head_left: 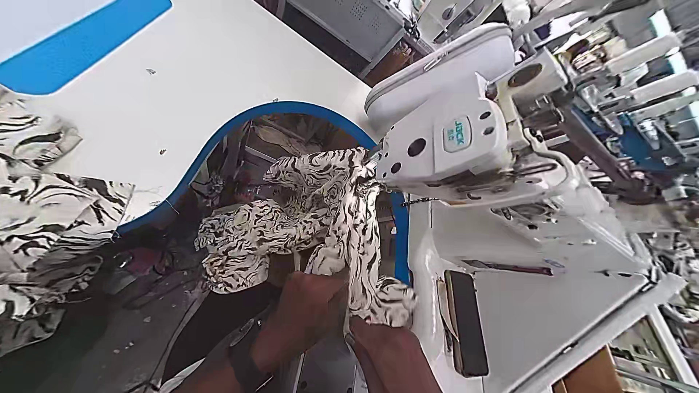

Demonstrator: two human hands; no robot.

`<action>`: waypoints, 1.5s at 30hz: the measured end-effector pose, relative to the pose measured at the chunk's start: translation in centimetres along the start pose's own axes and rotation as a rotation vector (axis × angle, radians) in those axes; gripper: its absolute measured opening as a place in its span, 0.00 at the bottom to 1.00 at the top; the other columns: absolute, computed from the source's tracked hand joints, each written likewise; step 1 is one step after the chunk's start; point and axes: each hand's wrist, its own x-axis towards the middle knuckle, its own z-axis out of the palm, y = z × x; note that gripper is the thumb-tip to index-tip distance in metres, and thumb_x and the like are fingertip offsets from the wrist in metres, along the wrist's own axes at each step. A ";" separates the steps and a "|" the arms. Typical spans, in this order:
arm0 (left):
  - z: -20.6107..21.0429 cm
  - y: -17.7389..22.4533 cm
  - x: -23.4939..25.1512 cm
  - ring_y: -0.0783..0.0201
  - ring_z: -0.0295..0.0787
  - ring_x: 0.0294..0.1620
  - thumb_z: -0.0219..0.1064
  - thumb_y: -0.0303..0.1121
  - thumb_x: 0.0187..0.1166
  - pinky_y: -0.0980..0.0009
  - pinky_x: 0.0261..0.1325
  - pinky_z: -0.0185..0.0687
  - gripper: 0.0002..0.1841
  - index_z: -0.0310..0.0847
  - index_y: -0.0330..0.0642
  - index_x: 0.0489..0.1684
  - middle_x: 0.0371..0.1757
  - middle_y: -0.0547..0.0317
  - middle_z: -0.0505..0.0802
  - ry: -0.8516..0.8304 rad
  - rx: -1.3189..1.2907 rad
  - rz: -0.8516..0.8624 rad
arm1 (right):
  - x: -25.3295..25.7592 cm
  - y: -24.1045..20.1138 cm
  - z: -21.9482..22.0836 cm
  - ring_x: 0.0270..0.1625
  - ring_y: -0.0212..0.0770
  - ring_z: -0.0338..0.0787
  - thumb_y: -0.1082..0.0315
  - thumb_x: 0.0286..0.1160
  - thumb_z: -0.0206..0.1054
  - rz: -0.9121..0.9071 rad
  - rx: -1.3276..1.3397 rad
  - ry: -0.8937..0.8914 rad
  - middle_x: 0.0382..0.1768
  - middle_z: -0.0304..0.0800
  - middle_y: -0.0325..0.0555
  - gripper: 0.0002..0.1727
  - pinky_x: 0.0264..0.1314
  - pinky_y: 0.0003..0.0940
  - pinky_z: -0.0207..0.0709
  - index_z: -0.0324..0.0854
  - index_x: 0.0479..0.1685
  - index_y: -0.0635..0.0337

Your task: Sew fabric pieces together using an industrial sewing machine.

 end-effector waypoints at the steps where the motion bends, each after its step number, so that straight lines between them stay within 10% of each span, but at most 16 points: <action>1: 0.1 -0.3 0.8 0.62 0.77 0.10 0.57 0.32 0.83 0.66 0.16 0.70 0.16 0.92 0.35 0.44 0.12 0.58 0.83 0.013 0.001 -0.004 | 0.4 0.0 -0.4 0.15 0.53 0.86 0.67 0.76 0.62 0.061 -0.028 -0.027 0.10 0.79 0.50 0.13 0.15 0.49 0.74 0.85 0.26 0.63; 8: -0.4 -0.3 2.0 0.64 0.71 0.09 0.58 0.32 0.82 0.67 0.17 0.66 0.18 0.92 0.31 0.57 0.11 0.59 0.81 -0.025 -0.071 -0.123 | 1.5 2.6 -2.1 0.21 0.48 0.88 0.59 0.74 0.66 0.046 -0.046 -0.075 0.11 0.81 0.47 0.20 0.31 0.48 0.82 0.82 0.15 0.60; 13: -0.2 -0.3 2.8 0.60 0.73 0.10 0.58 0.32 0.82 0.63 0.18 0.67 0.19 0.90 0.32 0.60 0.11 0.58 0.80 -0.043 -0.023 -0.137 | 2.4 3.1 -0.3 0.10 0.39 0.70 0.56 0.71 0.65 -0.028 0.078 -0.025 0.07 0.67 0.41 0.21 0.13 0.35 0.58 0.75 0.12 0.57; 16: -0.4 -0.2 2.9 0.58 0.75 0.11 0.57 0.32 0.82 0.62 0.17 0.69 0.18 0.91 0.32 0.57 0.11 0.57 0.81 -0.065 0.004 -0.116 | 2.6 3.5 0.9 0.23 0.41 0.80 0.56 0.77 0.61 -0.059 0.043 0.089 0.19 0.77 0.44 0.19 0.24 0.33 0.71 0.80 0.19 0.56; 24: -0.6 -0.4 3.5 0.56 0.78 0.12 0.59 0.31 0.82 0.60 0.19 0.73 0.19 0.89 0.31 0.61 0.12 0.55 0.82 -0.108 0.050 -0.090 | 2.2 2.2 -1.5 0.29 0.57 0.89 0.63 0.68 0.70 0.113 -0.058 -0.146 0.22 0.84 0.53 0.13 0.32 0.54 0.78 0.86 0.25 0.65; 29: -0.6 -0.6 3.4 0.56 0.75 0.09 0.57 0.31 0.80 0.61 0.14 0.67 0.14 0.89 0.35 0.39 0.09 0.58 0.75 -0.102 0.065 -0.037 | 2.9 1.7 -0.8 0.21 0.36 0.82 0.61 0.76 0.65 0.069 0.138 0.144 0.17 0.82 0.42 0.13 0.25 0.32 0.73 0.86 0.31 0.61; 32: -0.8 -0.8 2.8 0.57 0.74 0.08 0.57 0.30 0.79 0.61 0.13 0.67 0.13 0.87 0.36 0.31 0.08 0.57 0.74 -0.107 0.045 -0.015 | 2.6 0.5 0.5 0.31 0.33 0.89 0.69 0.68 0.69 0.164 0.254 0.274 0.27 0.92 0.46 0.09 0.39 0.25 0.81 0.91 0.37 0.65; 37: -0.4 -0.9 2.7 0.58 0.73 0.07 0.58 0.30 0.78 0.63 0.12 0.66 0.13 0.91 0.36 0.41 0.08 0.59 0.74 -0.081 0.039 0.018 | 2.2 -0.6 1.0 0.43 0.20 0.88 0.75 0.66 0.71 0.191 0.374 0.424 0.33 0.91 0.46 0.06 0.53 0.10 0.79 0.92 0.35 0.68; 45: -0.7 -0.4 3.9 0.55 0.81 0.17 0.57 0.27 0.78 0.59 0.23 0.71 0.13 0.83 0.35 0.23 0.14 0.51 0.81 -0.123 -0.100 -0.079 | 3.9 -0.3 3.5 0.42 0.26 0.90 0.71 0.66 0.67 0.153 0.146 0.640 0.35 0.92 0.50 0.13 0.51 0.12 0.79 0.91 0.45 0.69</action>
